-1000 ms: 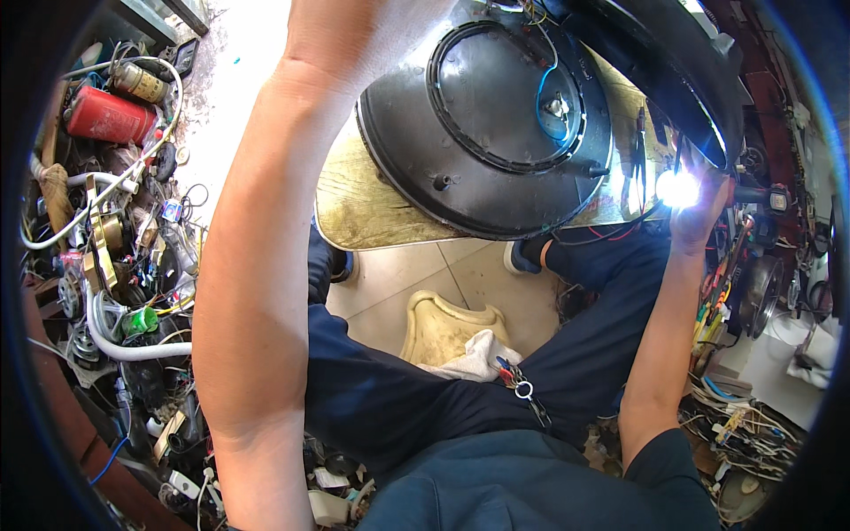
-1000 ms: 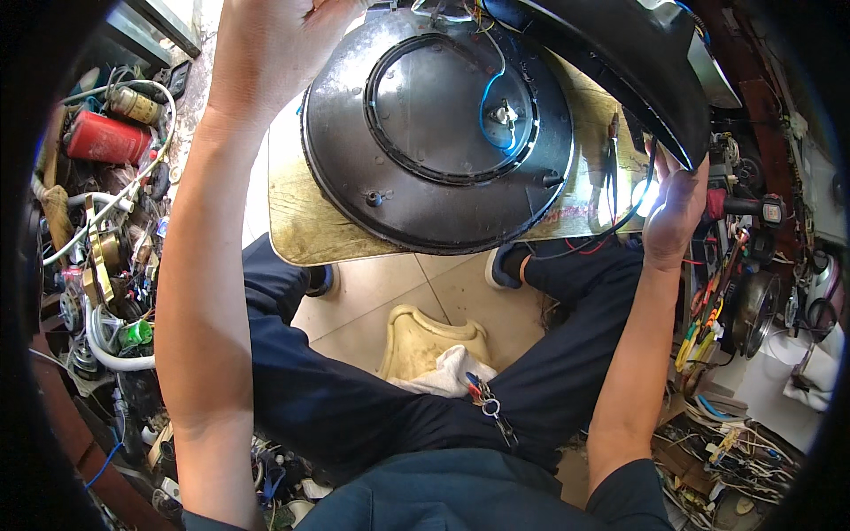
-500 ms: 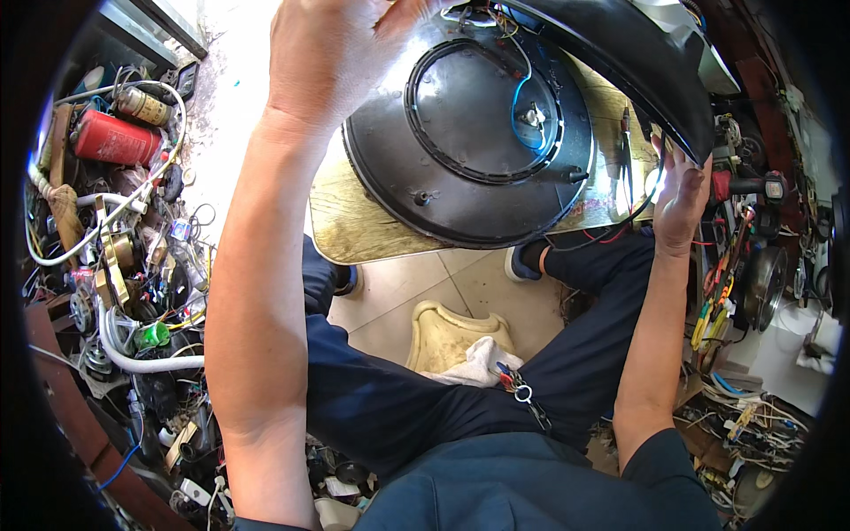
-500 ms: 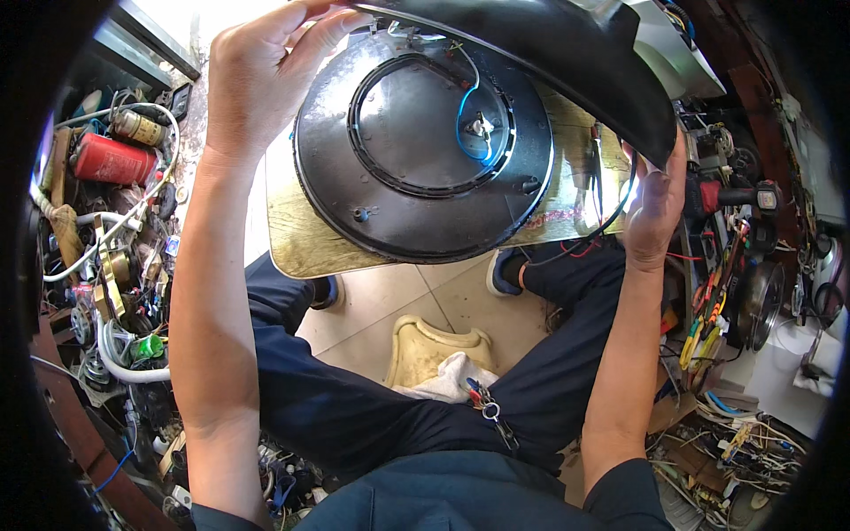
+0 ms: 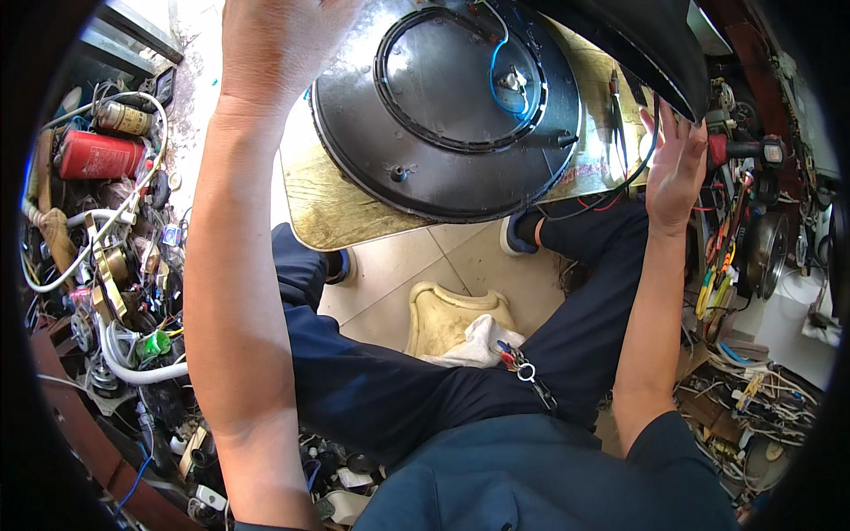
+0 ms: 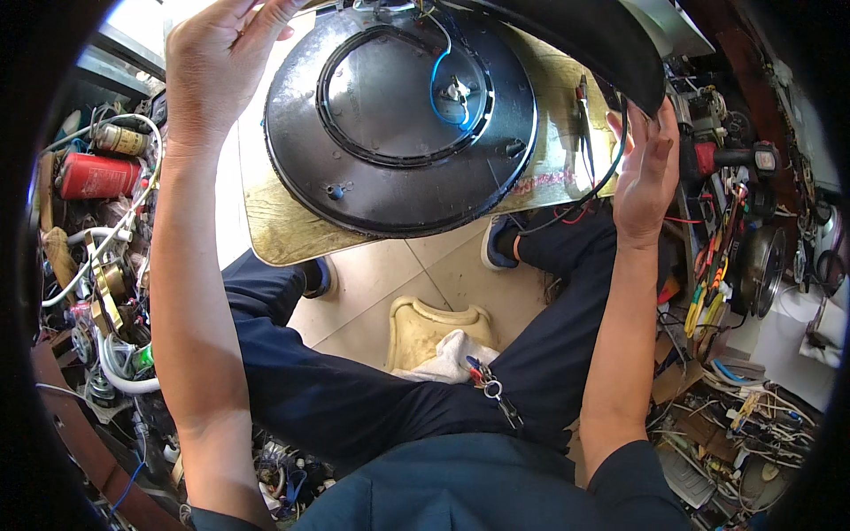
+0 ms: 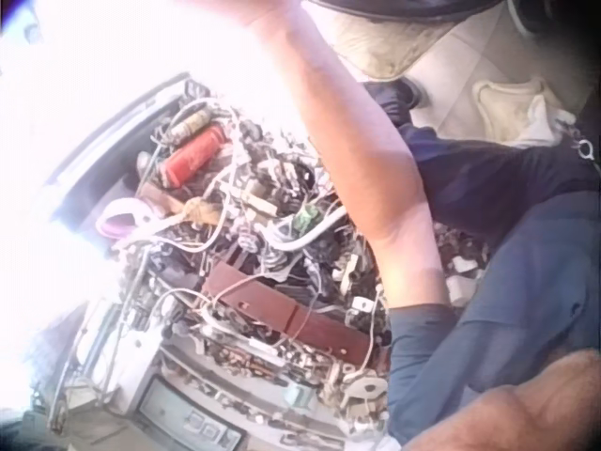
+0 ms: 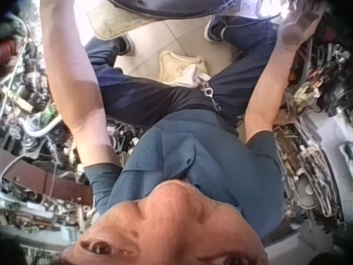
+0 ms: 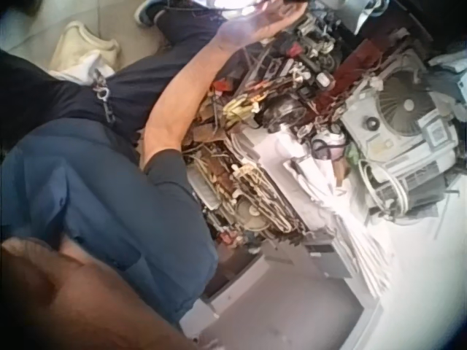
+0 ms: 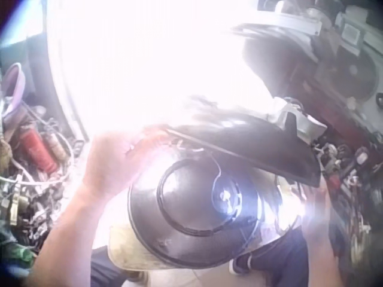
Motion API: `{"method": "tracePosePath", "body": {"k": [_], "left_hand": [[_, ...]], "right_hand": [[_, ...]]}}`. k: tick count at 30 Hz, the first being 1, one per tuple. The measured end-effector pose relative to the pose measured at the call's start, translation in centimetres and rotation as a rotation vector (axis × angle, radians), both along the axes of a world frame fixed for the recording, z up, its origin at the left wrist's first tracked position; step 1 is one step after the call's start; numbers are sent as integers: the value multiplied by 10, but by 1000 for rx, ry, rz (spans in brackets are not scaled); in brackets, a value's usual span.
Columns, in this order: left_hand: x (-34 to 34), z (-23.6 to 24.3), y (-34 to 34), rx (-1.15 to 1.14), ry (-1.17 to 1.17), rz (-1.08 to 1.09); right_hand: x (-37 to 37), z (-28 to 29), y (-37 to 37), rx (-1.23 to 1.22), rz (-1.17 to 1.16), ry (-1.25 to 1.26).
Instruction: The person sits on the floor and works on a black circular electronic device, using a flashlight to illuminate the interior. They manipulate wires and components with a screwdriver and pliers, testing connections with a multimeter probe.
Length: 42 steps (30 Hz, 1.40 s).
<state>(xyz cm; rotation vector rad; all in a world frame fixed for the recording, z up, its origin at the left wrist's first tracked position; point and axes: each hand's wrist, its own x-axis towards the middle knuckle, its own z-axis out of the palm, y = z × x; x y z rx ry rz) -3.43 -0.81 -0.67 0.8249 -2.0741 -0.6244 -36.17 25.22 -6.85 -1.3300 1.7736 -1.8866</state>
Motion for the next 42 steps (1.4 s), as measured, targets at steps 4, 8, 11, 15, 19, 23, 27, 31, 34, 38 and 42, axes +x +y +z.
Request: {"method": "tracePosePath", "body": {"k": [4, 8, 11, 15, 19, 23, 27, 31, 34, 38, 42], "left_hand": [[-6, 1, 0, 73, -18, 55], [-4, -1, -6, 1, -9, 18], [-7, 1, 6, -140, -12, 53], [-4, 6, -5, 3, -94, 37], [-5, 24, 8, 257, -190, 96], [-3, 3, -7, 151, -84, 26], [-4, 13, 3, 214, -153, 73], [-3, 6, -6, 162, -151, 43], [-5, 3, -10, 125, -177, 39], [-4, -20, -26, -120, 25, -58], [-5, -23, -25, -245, 140, -72]], "right_hand": [[8, 2, 3, -18, 0, -12], [17, 4, 7, -15, -7, -56], [21, 5, 11, -11, -16, -77], [27, 8, 13, -10, -9, -90], [25, 9, 16, -12, -10, -110], [21, 10, 16, -13, 16, -109], [19, 8, 19, -21, 33, -110], [14, 4, 21, -59, 52, -149], [14, 3, 22, -33, 7, -165], [10, -1, 24, -17, 33, -179], [25, 1, 22, 1, -45, -197]]}}
